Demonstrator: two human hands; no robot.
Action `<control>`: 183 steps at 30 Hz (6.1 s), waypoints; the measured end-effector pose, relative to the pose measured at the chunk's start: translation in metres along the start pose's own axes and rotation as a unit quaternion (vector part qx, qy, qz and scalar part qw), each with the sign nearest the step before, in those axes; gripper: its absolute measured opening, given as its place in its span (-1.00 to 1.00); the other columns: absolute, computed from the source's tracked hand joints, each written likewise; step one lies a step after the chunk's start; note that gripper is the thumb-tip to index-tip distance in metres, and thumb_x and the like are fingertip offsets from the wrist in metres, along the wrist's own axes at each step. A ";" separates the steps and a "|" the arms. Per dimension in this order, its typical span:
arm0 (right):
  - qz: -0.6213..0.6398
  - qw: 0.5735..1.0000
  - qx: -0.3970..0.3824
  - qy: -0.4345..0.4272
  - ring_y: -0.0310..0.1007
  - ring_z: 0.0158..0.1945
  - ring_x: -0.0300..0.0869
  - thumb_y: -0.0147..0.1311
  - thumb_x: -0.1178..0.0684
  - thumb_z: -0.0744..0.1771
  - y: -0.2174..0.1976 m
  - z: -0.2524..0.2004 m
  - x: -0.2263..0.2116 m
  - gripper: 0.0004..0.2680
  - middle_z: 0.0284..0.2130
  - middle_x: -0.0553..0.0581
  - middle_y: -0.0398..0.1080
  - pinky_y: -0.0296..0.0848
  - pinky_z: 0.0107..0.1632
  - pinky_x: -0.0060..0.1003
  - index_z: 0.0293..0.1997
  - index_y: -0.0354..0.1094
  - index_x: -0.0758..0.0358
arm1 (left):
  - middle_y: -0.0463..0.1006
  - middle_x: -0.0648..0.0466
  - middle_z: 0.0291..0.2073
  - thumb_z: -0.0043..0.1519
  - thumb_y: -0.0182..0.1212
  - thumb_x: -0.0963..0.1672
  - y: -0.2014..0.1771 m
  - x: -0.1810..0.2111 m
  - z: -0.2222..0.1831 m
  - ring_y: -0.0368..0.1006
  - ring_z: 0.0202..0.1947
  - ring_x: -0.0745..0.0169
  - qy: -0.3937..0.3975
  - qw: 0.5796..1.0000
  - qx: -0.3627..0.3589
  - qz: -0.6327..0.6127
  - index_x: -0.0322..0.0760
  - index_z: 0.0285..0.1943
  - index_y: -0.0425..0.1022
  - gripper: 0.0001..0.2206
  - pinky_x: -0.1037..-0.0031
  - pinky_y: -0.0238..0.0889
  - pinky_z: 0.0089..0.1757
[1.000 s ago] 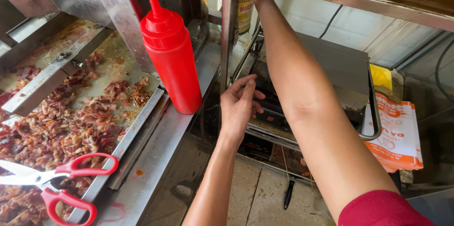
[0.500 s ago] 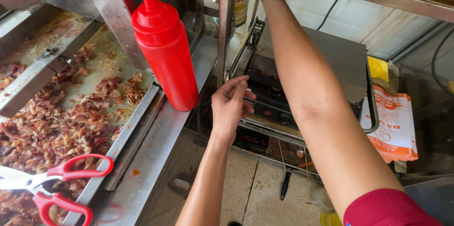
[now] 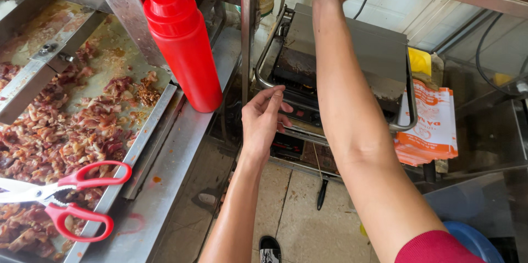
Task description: The person prepares a sandwich by cutting a baguette with scissors, spreading pate and sauce with a spoon, and adding meat and cucumbers. They toast the sandwich in a small oven, then use tongs and scissors to cut the toasted baguette into pieces and place them into a plastic container and a paper bag.
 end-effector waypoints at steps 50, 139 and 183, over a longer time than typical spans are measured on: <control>0.171 0.550 -0.564 0.592 0.31 -0.54 -0.31 -0.02 -0.15 0.40 0.021 -0.706 -0.363 -0.73 -0.51 0.07 0.43 0.37 -0.46 -0.42 -0.20 0.37 0.30 | 0.42 0.04 -0.77 0.30 0.25 0.01 -0.336 0.287 -0.439 0.36 -0.74 0.18 0.138 0.686 0.603 0.383 -0.30 -0.23 0.64 -0.71 0.25 0.10 -0.55; 0.233 0.838 -0.483 0.105 0.30 -0.28 -0.42 0.16 0.14 0.41 -0.378 -0.198 -0.170 -0.86 -0.28 -0.05 0.39 0.31 -0.17 -0.54 0.05 0.50 0.33 | 0.62 0.00 -0.43 0.36 0.17 -0.01 0.137 0.101 -0.180 0.56 -0.34 -0.05 0.287 0.753 0.016 0.592 -0.11 -0.07 0.55 -0.83 0.17 0.38 -0.11; 0.170 0.414 -0.884 -0.134 0.42 -0.07 -0.18 -0.07 -0.13 0.48 -0.117 -0.882 -0.533 -0.64 -0.11 0.15 0.39 0.49 0.02 -0.10 0.31 0.28 0.41 | 0.53 -0.20 -0.56 0.08 0.28 -0.03 -0.293 0.213 -0.683 0.50 -0.54 0.03 -0.090 0.848 0.266 0.450 -0.43 -0.22 0.65 -0.68 0.21 0.38 -0.35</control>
Point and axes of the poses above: each hand's wrist, its own z-axis towards the middle knuckle, its own y-axis out of the palm, x = y × z, the point moved 4 cm from there along z, towards the middle knuckle
